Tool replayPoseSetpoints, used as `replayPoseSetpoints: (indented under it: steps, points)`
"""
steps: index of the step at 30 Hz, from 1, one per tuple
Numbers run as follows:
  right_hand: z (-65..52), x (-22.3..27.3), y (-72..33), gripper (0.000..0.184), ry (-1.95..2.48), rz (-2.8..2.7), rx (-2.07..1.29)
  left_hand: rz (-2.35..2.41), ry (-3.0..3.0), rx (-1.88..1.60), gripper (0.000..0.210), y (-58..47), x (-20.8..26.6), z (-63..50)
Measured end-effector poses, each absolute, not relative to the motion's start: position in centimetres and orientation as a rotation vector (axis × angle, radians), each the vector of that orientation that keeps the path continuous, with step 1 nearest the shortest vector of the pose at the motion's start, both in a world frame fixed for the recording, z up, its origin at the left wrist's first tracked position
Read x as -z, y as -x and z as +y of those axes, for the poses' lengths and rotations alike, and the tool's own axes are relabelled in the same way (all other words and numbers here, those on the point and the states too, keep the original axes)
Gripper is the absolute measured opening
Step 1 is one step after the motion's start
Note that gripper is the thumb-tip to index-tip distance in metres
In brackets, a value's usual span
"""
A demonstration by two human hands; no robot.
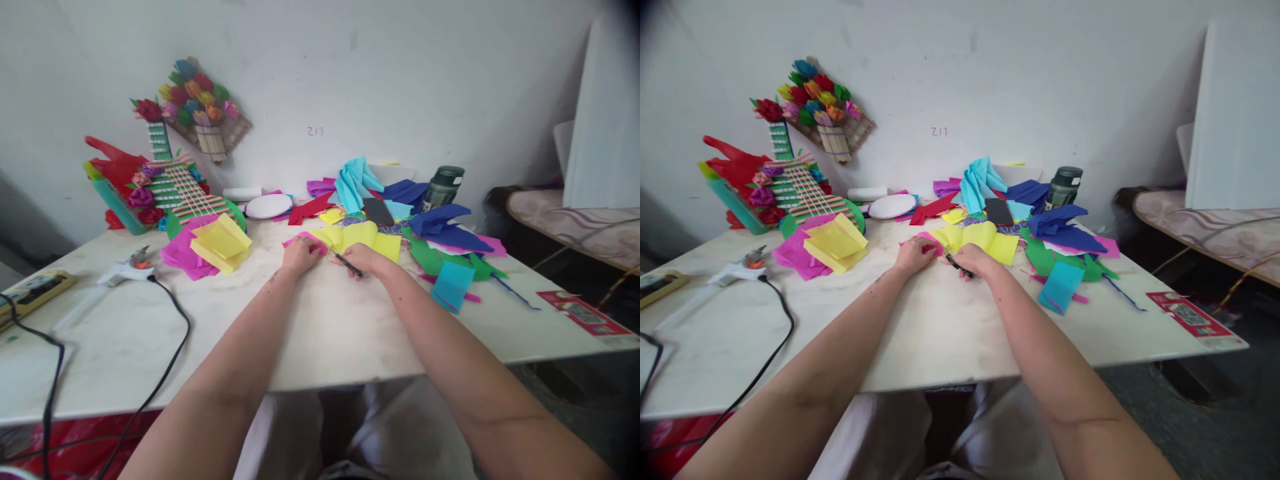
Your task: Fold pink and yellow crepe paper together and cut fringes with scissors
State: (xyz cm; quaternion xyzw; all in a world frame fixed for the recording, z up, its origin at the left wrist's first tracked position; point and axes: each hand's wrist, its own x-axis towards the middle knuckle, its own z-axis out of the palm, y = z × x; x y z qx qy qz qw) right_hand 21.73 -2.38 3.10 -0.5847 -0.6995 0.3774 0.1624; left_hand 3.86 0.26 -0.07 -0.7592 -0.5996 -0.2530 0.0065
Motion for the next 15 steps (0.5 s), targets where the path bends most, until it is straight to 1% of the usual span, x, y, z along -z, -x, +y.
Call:
replayPoseSetpoints:
  steps: [10,15]
  points:
    - [-2.64,-3.27,-21.44,0.052,1.673,-2.016,-1.018,-1.860,2.373,0.779,0.025,-3.90,0.05,0.18]
    - [-2.51,-3.26,-21.49,0.051,1.674,-1.985,-1.055,-1.864,2.370,0.783,0.026,-3.92,-0.07,0.12]
